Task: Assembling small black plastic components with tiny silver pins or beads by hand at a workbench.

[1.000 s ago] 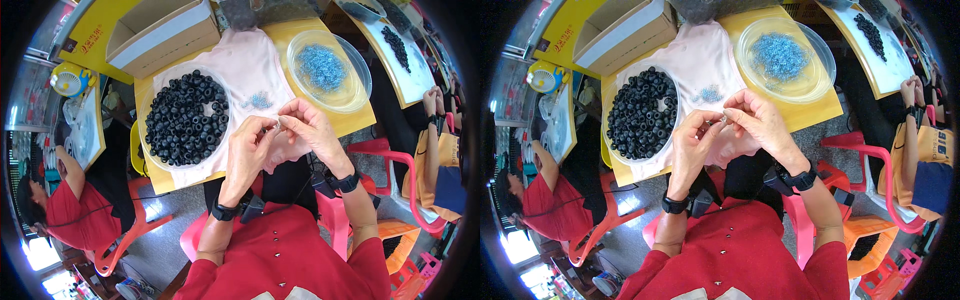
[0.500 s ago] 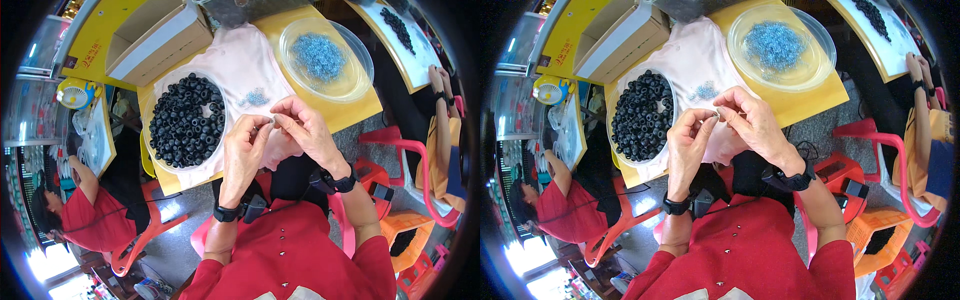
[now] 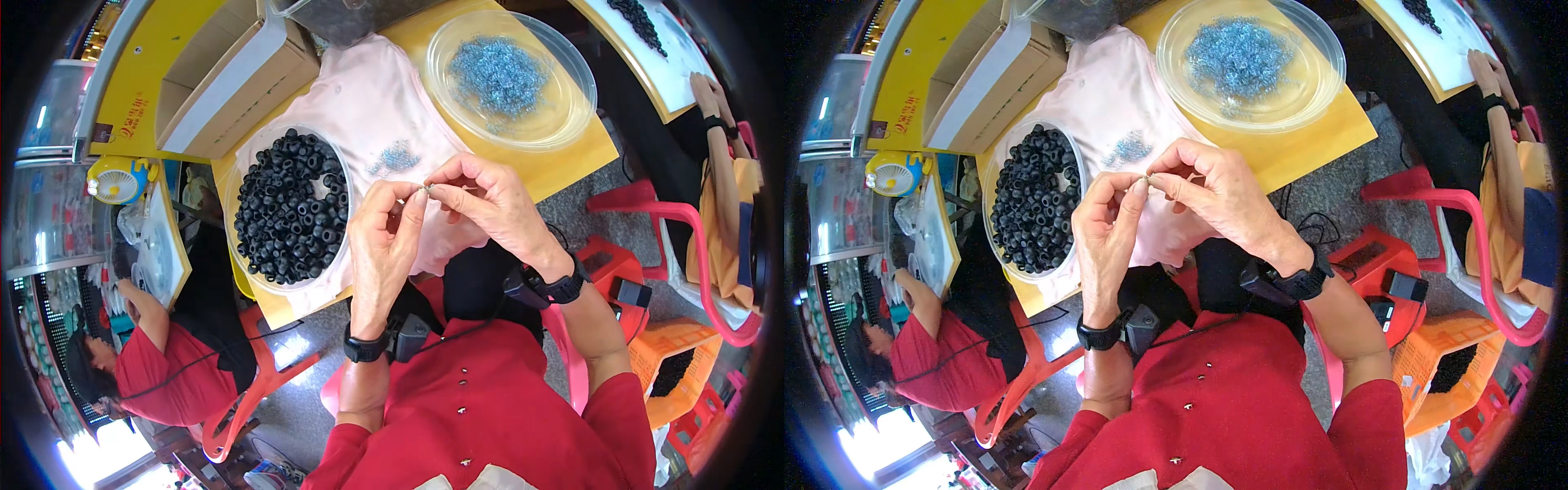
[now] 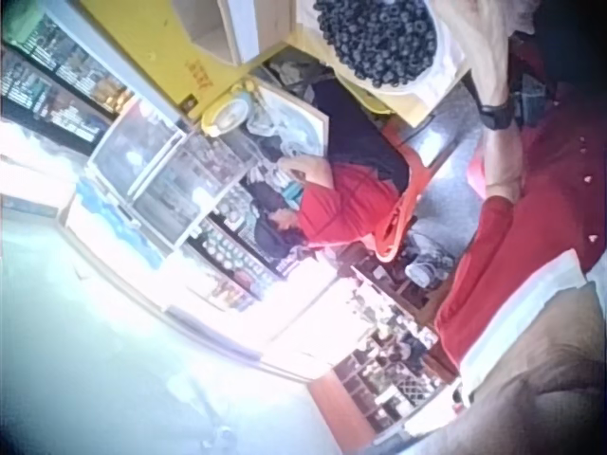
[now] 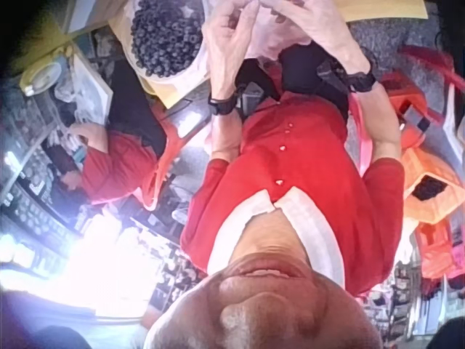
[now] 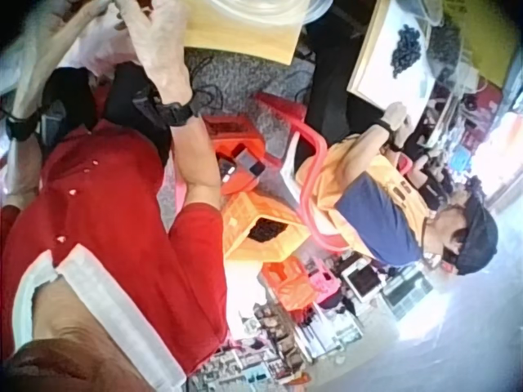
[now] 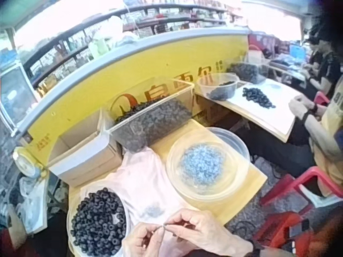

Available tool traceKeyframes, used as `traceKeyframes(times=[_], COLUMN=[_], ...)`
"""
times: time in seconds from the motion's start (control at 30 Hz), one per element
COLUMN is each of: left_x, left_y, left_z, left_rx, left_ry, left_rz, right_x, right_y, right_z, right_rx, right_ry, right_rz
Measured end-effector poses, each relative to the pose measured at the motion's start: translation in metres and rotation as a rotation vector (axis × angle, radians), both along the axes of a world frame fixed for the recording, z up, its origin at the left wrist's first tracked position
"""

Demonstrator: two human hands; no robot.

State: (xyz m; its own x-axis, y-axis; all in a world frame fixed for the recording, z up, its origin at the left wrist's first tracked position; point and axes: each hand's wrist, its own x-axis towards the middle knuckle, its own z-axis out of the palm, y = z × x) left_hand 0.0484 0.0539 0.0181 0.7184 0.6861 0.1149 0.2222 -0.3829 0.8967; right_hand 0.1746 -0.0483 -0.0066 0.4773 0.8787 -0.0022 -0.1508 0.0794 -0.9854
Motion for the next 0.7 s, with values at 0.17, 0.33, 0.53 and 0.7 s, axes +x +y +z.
traceKeyframes(times=[0.17,0.33,0.53,0.7], left_x=[0.002,0.002,-0.001,-0.018], left_y=[0.002,0.001,0.001,-0.003], left_z=[-0.003,0.001,0.001,-0.005], left_rx=[0.080,0.099,0.171,0.110], left_ry=[-0.023,0.020,0.010,-0.020], left_rz=[0.015,0.026,0.093,0.095], right_x=[-0.002,-0.005,-0.003,-0.009], right_y=[0.000,0.004,0.010,0.003], right_z=[0.008,0.000,-0.010,0.012], right_rx=[-0.063,-0.031,-0.025,-0.033], right_ry=[-0.091,-0.132,-1.036,-0.750], right_rz=[-0.027,-0.051,-0.289,-0.179])
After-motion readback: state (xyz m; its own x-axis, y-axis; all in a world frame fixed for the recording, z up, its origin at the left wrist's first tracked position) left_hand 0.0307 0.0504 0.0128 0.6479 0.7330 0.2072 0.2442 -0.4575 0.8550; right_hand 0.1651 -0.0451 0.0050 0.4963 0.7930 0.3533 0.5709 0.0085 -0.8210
